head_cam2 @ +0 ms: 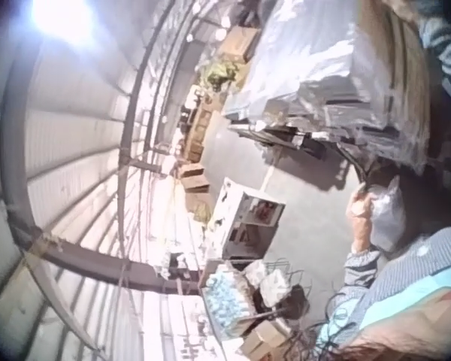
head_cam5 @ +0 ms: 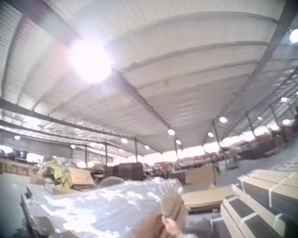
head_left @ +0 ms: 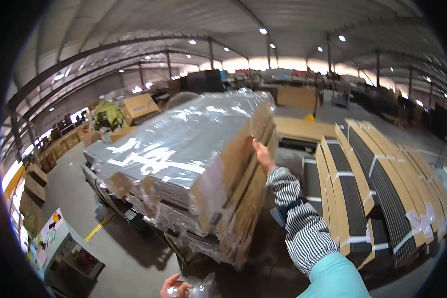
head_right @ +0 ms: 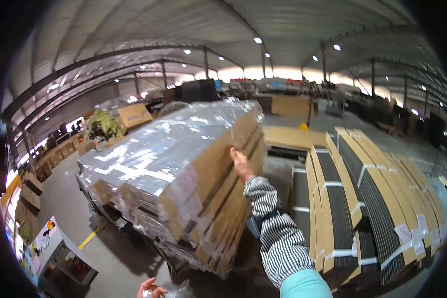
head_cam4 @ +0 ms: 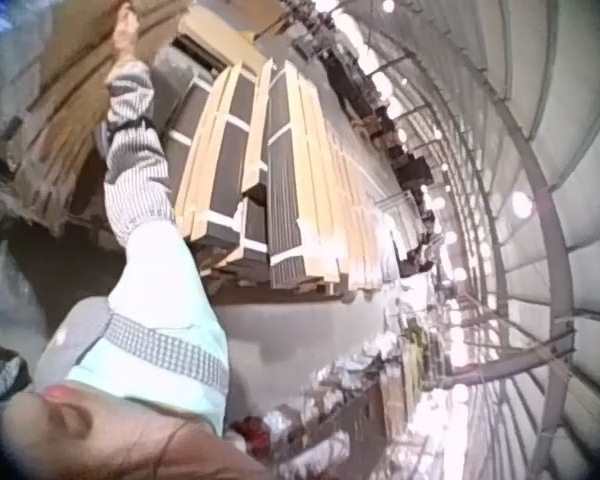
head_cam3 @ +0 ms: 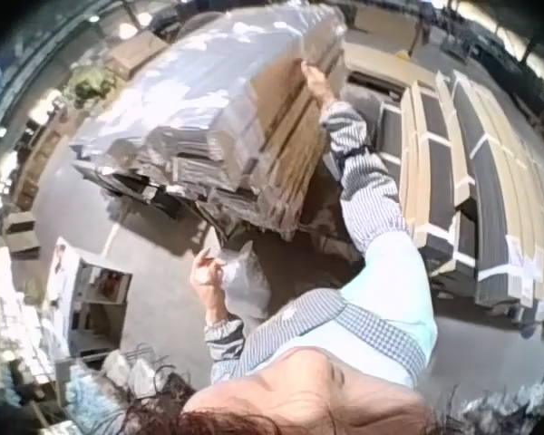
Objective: The recorder picks up plastic sleeves and slides long building components into them for packaging.
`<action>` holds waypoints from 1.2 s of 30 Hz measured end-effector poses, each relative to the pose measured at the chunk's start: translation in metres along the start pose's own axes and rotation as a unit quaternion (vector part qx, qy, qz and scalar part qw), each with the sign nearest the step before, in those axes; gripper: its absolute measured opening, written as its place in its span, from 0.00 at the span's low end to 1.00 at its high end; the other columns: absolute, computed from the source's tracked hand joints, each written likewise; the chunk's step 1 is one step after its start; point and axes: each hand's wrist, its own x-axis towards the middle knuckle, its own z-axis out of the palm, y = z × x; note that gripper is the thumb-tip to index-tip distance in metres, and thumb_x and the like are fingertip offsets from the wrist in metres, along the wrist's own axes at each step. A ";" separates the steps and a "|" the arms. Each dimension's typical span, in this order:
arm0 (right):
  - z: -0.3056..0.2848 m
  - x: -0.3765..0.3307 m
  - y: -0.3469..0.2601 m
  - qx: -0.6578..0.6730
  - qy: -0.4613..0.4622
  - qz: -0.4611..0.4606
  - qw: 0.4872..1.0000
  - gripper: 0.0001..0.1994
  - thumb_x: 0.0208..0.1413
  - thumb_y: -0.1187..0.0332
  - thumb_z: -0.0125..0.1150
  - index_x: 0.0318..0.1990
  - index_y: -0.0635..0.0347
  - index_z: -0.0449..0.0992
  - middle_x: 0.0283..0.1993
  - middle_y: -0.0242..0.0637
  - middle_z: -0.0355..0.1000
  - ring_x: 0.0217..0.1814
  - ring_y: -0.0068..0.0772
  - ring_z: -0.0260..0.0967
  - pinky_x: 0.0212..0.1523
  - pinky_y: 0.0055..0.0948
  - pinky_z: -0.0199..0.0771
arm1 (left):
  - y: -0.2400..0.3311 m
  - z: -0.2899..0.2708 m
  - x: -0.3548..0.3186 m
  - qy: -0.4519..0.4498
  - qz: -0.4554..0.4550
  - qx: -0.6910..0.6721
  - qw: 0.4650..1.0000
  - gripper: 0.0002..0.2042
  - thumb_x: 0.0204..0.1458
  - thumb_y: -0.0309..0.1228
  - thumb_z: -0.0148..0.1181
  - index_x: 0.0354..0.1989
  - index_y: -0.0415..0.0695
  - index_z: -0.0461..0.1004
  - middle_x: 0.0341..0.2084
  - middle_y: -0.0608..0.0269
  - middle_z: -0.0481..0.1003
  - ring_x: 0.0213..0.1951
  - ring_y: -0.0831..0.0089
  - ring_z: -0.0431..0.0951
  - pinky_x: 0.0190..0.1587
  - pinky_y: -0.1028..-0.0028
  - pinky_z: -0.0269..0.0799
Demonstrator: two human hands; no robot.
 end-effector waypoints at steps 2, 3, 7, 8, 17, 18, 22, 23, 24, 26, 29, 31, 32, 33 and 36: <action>-0.001 -0.088 -0.001 -0.013 -0.023 -0.106 0.994 0.25 0.65 0.53 0.52 0.58 0.66 0.71 0.62 0.52 0.66 0.67 0.48 0.61 0.67 0.35 0.57 | 0.001 0.019 0.006 0.000 0.053 -0.017 0.998 0.25 0.51 0.35 0.69 0.54 0.36 0.70 0.36 0.62 0.76 0.34 0.79 0.73 0.35 0.82 0.69; -0.017 -0.131 0.012 -0.125 -0.006 -0.160 0.979 0.23 0.61 0.57 0.58 0.57 0.66 0.71 0.61 0.52 0.67 0.64 0.53 0.63 0.66 0.38 0.60 | -0.015 0.014 0.009 -0.003 0.032 -0.037 0.999 0.23 0.49 0.31 0.69 0.53 0.36 0.71 0.39 0.61 0.76 0.39 0.77 0.73 0.40 0.80 0.70; -0.132 -0.299 0.057 -0.540 0.039 -0.029 0.840 0.33 0.44 0.61 0.72 0.58 0.61 0.67 0.65 0.51 0.58 0.66 0.55 0.57 0.59 0.49 0.62 | -0.025 0.053 0.039 -0.043 0.049 0.049 0.997 0.19 0.54 0.31 0.65 0.52 0.36 0.71 0.37 0.62 0.76 0.37 0.77 0.73 0.38 0.77 0.71; -0.167 -0.341 0.068 -0.582 0.058 0.084 0.807 0.36 0.45 0.57 0.72 0.60 0.62 0.64 0.67 0.55 0.54 0.68 0.58 0.52 0.61 0.52 0.59 | -0.033 0.063 0.042 -0.073 0.024 0.066 0.995 0.18 0.55 0.31 0.63 0.52 0.38 0.71 0.35 0.59 0.77 0.35 0.73 0.74 0.38 0.75 0.71; -0.163 -0.418 0.099 -0.602 0.010 0.392 0.696 0.52 0.39 0.48 0.72 0.73 0.43 0.48 0.78 0.51 0.29 0.79 0.56 0.30 0.63 0.73 0.45 | -0.051 0.101 0.021 -0.187 -0.047 -0.067 0.979 0.15 0.54 0.22 0.59 0.50 0.40 0.70 0.30 0.58 0.78 0.23 0.85 0.64 0.23 0.84 0.57; -0.177 -0.421 0.100 -0.592 0.028 0.397 0.700 0.51 0.39 0.51 0.72 0.72 0.41 0.48 0.78 0.49 0.29 0.79 0.56 0.30 0.61 0.73 0.49 | -0.049 0.109 0.016 -0.200 -0.056 -0.094 0.974 0.15 0.54 0.23 0.60 0.51 0.40 0.70 0.30 0.59 0.78 0.23 0.85 0.65 0.24 0.84 0.57; -0.159 -0.461 0.025 -0.546 0.026 0.386 0.743 0.46 0.39 0.55 0.72 0.69 0.44 0.56 0.78 0.47 0.33 0.78 0.55 0.29 0.61 0.72 0.49 | -0.044 0.093 0.003 -0.194 -0.108 -0.121 0.968 0.19 0.53 0.29 0.63 0.52 0.38 0.69 0.29 0.59 0.75 0.25 0.80 0.68 0.29 0.81 0.63; -0.157 -0.490 0.004 -0.556 0.007 0.376 0.741 0.44 0.41 0.54 0.72 0.69 0.47 0.58 0.78 0.46 0.34 0.78 0.56 0.28 0.61 0.74 0.47 | -0.045 0.091 -0.001 -0.222 -0.085 -0.144 0.961 0.18 0.54 0.26 0.62 0.52 0.38 0.69 0.31 0.58 0.77 0.24 0.82 0.67 0.27 0.82 0.62; -0.157 -0.520 -0.009 -0.591 -0.031 0.322 0.739 0.44 0.43 0.52 0.71 0.68 0.52 0.58 0.76 0.48 0.43 0.78 0.55 0.30 0.62 0.73 0.44 | -0.044 0.091 -0.005 -0.251 -0.061 -0.167 0.951 0.17 0.54 0.23 0.60 0.53 0.38 0.69 0.32 0.57 0.78 0.23 0.84 0.66 0.25 0.83 0.61; -0.153 -0.548 -0.041 -0.477 -0.152 0.203 0.841 0.40 0.46 0.51 0.70 0.66 0.56 0.63 0.70 0.47 0.56 0.76 0.50 0.40 0.66 0.62 0.47 | -0.043 0.089 -0.016 -0.247 -0.055 -0.158 0.954 0.17 0.55 0.23 0.59 0.53 0.38 0.69 0.32 0.58 0.78 0.25 0.84 0.67 0.27 0.83 0.62; -0.088 -0.538 -0.134 0.102 -0.085 0.185 0.974 0.23 0.49 0.64 0.71 0.52 0.60 0.75 0.55 0.40 0.68 0.62 0.36 0.61 0.62 0.37 0.59 | -0.048 0.088 -0.038 -0.274 -0.097 -0.194 0.937 0.20 0.52 0.24 0.64 0.53 0.37 0.69 0.32 0.60 0.77 0.31 0.83 0.70 0.36 0.84 0.64; -0.079 -0.553 -0.144 0.124 -0.053 0.120 0.984 0.10 0.51 0.79 0.67 0.41 0.63 0.79 0.42 0.35 0.71 0.46 0.26 0.67 0.49 0.26 0.68 | -0.047 0.091 -0.058 -0.283 -0.082 -0.212 0.932 0.22 0.50 0.24 0.66 0.54 0.38 0.68 0.32 0.61 0.77 0.31 0.82 0.70 0.37 0.83 0.64; -0.076 -0.555 -0.150 0.136 0.019 0.085 0.987 0.08 0.54 0.80 0.64 0.42 0.65 0.79 0.35 0.32 0.71 0.37 0.22 0.66 0.39 0.21 0.67 | -0.046 0.095 -0.066 -0.277 -0.057 -0.229 0.931 0.24 0.48 0.24 0.69 0.55 0.38 0.68 0.32 0.62 0.77 0.32 0.82 0.70 0.38 0.83 0.65; -0.081 -0.560 -0.162 0.121 0.065 0.116 0.984 0.08 0.55 0.80 0.63 0.42 0.65 0.80 0.33 0.31 0.70 0.35 0.21 0.65 0.36 0.20 0.65 | -0.037 0.099 -0.077 -0.232 -0.035 -0.226 0.945 0.21 0.46 0.23 0.71 0.49 0.39 0.72 0.32 0.63 0.76 0.32 0.81 0.70 0.39 0.82 0.65; -0.101 -0.581 -0.182 0.032 0.142 0.175 0.974 0.04 0.57 0.77 0.62 0.37 0.67 0.81 0.29 0.29 0.68 0.30 0.18 0.60 0.31 0.19 0.60 | -0.062 0.067 -0.083 -0.279 -0.071 -0.119 0.950 0.12 0.46 0.22 0.71 0.38 0.38 0.75 0.32 0.64 0.75 0.33 0.82 0.71 0.37 0.81 0.66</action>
